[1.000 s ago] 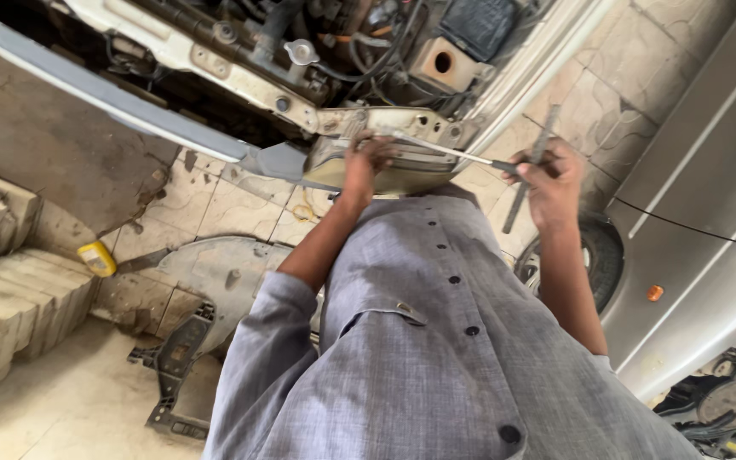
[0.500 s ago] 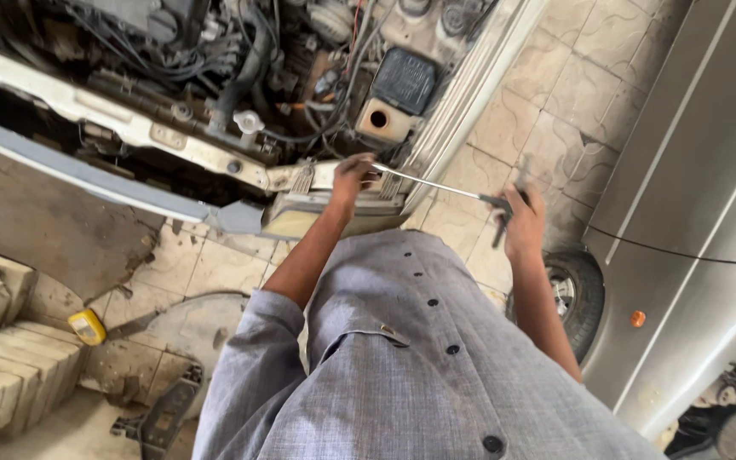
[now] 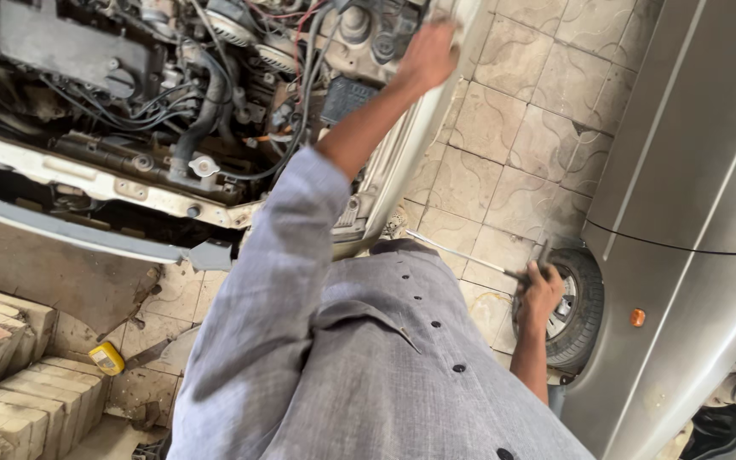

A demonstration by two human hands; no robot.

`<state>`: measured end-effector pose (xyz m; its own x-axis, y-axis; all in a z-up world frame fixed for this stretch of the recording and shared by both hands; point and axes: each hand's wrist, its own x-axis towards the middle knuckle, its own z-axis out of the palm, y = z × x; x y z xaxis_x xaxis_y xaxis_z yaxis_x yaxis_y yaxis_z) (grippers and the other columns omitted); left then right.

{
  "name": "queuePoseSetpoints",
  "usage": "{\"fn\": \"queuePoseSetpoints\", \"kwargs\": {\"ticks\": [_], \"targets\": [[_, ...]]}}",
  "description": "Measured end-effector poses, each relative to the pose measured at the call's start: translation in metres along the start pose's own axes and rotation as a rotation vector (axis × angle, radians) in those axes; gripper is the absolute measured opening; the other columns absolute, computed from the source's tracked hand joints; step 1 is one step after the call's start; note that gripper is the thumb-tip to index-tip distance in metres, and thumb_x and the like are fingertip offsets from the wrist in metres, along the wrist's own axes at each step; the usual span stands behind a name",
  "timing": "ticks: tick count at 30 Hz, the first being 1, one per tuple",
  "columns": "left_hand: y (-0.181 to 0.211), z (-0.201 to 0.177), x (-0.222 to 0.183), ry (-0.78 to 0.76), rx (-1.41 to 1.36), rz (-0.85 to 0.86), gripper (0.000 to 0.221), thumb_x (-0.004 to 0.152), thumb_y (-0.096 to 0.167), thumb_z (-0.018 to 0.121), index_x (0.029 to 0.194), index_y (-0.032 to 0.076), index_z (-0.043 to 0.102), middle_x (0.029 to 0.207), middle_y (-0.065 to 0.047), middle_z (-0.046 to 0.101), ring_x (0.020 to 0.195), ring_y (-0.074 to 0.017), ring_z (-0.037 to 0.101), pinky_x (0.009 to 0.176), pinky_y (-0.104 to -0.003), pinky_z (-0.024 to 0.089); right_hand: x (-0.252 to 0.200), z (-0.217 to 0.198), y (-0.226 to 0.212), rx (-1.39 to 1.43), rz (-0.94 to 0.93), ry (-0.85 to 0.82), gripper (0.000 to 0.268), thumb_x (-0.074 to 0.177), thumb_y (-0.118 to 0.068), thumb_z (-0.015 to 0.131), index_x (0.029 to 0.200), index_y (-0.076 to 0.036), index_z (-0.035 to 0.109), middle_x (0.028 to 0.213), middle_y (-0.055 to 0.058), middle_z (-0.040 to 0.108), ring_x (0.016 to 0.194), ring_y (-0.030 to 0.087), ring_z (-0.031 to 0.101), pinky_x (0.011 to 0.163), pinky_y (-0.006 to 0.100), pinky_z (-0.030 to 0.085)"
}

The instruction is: The person manipulates internal components of a car engine bay, using a metal tool to unscrew and reattach various parts while checking the fluid reservoir.

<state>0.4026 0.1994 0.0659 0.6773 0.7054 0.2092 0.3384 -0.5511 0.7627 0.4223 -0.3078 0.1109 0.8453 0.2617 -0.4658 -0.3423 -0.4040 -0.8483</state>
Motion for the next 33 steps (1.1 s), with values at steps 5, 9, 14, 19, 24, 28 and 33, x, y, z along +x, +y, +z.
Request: {"fn": "queuePoseSetpoints", "kwargs": {"ticks": [5,9,14,19,24,28,33], "targets": [[-0.069,0.080,0.089,0.131,0.568,0.123,0.017,0.088,0.010,0.060,0.101,0.005,0.069,0.092,-0.020,0.072,0.087,-0.0358,0.070,0.076,-0.048,0.055,0.024,-0.059,0.043,-0.077,-0.013,0.162,0.021,0.100,-0.011,0.070,0.086,0.001,0.060,0.069,0.007,0.057,0.047,0.011,0.049,0.039,0.027,0.033],[-0.092,0.115,0.116,0.022,0.706,0.068,0.016,0.090,0.015,0.058,0.098,0.009,0.071,0.087,-0.016,0.073,0.081,-0.0332,0.071,0.066,-0.047,0.055,0.031,-0.084,0.063,-0.287,0.055,0.284,0.020,0.095,-0.014,0.075,0.092,0.004,0.067,0.073,0.009,0.064,0.052,0.014,0.055,0.043,0.029,0.040],[-0.103,0.125,0.133,-0.058,0.642,-0.091,0.019,0.092,0.018,0.056,0.099,0.009,0.071,0.091,-0.015,0.074,0.084,-0.0328,0.072,0.068,-0.046,0.057,0.023,-0.092,0.070,-0.584,0.066,0.258,0.024,0.094,-0.020,0.078,0.099,0.004,0.075,0.074,0.012,0.070,0.058,0.019,0.062,0.052,0.033,0.048],[-0.105,0.121,0.142,-0.035,0.593,-0.197,0.021,0.095,0.020,0.054,0.100,0.010,0.072,0.095,-0.014,0.075,0.088,-0.0324,0.073,0.069,-0.044,0.058,0.018,-0.090,0.074,-0.564,0.118,0.254,0.024,0.093,-0.021,0.077,0.093,0.003,0.074,0.071,0.010,0.069,0.055,0.016,0.060,0.050,0.033,0.045],[-0.102,0.116,0.143,-0.003,0.498,-0.323,0.024,0.098,0.023,0.052,0.101,0.011,0.072,0.099,-0.013,0.075,0.093,-0.0316,0.073,0.072,-0.042,0.060,0.017,-0.090,0.077,-0.399,0.223,0.246,0.022,0.093,-0.019,0.075,0.089,0.002,0.071,0.068,0.008,0.064,0.050,0.014,0.054,0.045,0.033,0.040],[-0.100,0.116,0.143,0.137,0.462,-0.359,0.025,0.096,0.025,0.054,0.096,0.010,0.074,0.096,-0.014,0.075,0.088,-0.0320,0.073,0.069,-0.042,0.060,0.023,-0.090,0.076,-0.450,0.195,0.238,0.022,0.093,-0.019,0.075,0.088,0.002,0.071,0.069,0.007,0.064,0.051,0.013,0.054,0.047,0.032,0.041],[-0.104,0.119,0.138,0.107,0.510,-0.291,0.024,0.095,0.021,0.052,0.095,0.009,0.074,0.095,-0.015,0.075,0.088,-0.0333,0.074,0.070,-0.044,0.060,0.028,-0.093,0.077,-0.483,0.187,0.223,0.023,0.091,-0.020,0.075,0.089,0.003,0.072,0.071,0.008,0.067,0.053,0.014,0.057,0.050,0.031,0.043]]}}
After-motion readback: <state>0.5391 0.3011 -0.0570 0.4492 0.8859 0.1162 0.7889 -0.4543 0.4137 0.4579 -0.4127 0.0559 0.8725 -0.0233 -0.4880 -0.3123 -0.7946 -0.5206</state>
